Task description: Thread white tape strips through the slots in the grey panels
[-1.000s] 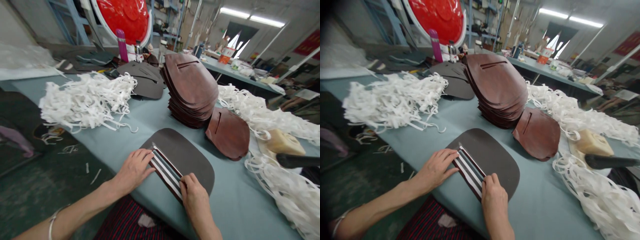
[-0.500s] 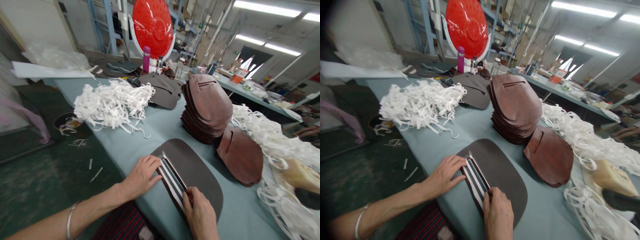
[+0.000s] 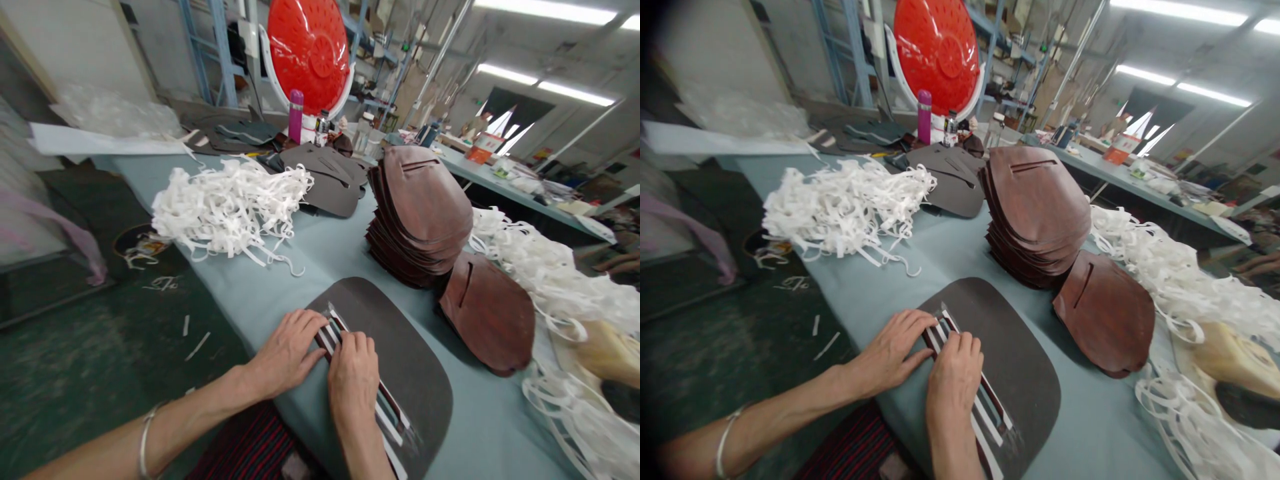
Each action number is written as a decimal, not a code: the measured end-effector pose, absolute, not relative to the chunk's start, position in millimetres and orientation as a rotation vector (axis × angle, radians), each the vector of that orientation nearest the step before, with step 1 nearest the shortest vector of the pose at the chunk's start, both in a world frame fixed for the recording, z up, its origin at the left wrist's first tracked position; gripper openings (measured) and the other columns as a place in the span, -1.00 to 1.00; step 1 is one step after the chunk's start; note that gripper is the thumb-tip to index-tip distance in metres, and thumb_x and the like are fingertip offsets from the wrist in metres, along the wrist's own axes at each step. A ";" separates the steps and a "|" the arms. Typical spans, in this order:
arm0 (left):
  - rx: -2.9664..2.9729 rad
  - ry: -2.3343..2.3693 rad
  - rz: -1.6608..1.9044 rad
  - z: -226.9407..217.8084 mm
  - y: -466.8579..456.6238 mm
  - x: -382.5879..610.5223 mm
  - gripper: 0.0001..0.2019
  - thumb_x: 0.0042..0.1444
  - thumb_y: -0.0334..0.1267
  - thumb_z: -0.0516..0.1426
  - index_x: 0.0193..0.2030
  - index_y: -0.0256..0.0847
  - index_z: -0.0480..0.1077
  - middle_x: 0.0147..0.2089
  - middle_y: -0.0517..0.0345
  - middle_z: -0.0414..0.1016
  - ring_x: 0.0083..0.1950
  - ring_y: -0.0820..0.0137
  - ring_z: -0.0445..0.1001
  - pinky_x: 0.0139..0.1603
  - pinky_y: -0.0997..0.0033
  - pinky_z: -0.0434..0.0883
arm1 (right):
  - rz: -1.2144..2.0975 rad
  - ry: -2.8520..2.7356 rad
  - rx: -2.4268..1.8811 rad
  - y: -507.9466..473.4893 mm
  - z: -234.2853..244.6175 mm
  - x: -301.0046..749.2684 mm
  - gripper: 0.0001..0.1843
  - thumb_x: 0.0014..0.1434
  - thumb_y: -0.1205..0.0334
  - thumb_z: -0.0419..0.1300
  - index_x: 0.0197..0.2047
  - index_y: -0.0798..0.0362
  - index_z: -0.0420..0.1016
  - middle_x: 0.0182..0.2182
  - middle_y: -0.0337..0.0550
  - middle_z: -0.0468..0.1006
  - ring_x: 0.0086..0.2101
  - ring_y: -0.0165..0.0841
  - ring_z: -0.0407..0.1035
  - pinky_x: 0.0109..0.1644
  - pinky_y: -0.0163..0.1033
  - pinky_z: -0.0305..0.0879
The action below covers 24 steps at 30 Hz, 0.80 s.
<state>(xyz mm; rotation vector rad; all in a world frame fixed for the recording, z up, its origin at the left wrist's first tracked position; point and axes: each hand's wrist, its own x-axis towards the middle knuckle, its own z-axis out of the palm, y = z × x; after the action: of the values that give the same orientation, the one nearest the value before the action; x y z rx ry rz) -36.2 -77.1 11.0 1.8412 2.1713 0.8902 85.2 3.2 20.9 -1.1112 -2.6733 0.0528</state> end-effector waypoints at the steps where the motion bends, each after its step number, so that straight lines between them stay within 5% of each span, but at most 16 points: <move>1: 1.833 2.175 0.897 10.7 -77.1 -36.2 -0.67 0.17 -0.30 0.09 0.08 -0.17 0.22 0.06 0.00 0.32 0.07 0.17 0.27 0.08 0.09 0.27 | 0.014 -2.695 -1.149 3.1 21.4 87.3 -0.80 0.20 0.45 0.01 -0.32 0.07 0.42 -0.33 0.00 0.44 -0.27 -0.13 0.29 -0.23 -0.11 0.19; 17: 1.854 2.212 0.872 10.9 -79.2 -34.3 -0.73 0.17 -0.30 0.10 0.02 -0.18 0.25 0.03 0.02 0.33 0.06 0.17 0.27 0.09 0.08 0.25 | -0.152 -2.829 -1.245 15.0 27.7 97.3 -0.84 0.21 0.43 0.04 -0.35 0.09 0.41 -0.34 -0.03 0.48 -0.26 -0.13 0.36 -0.28 -0.15 0.19; 24: 1.854 2.205 0.884 13.3 -79.8 -34.3 -0.75 0.16 -0.31 0.10 -0.01 -0.18 0.26 0.03 0.03 0.33 0.05 0.17 0.28 0.08 0.09 0.26 | 0.029 -2.687 -1.165 14.9 18.0 98.1 -0.87 0.22 0.39 0.09 -0.35 0.06 0.42 -0.40 -0.10 0.49 -0.32 -0.21 0.35 -0.27 -0.19 0.18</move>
<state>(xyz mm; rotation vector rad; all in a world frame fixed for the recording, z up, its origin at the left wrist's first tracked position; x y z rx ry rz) -34.3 -79.8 13.3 1.8545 2.2053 0.8837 98.1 14.9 18.0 -1.1651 -2.6873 0.0294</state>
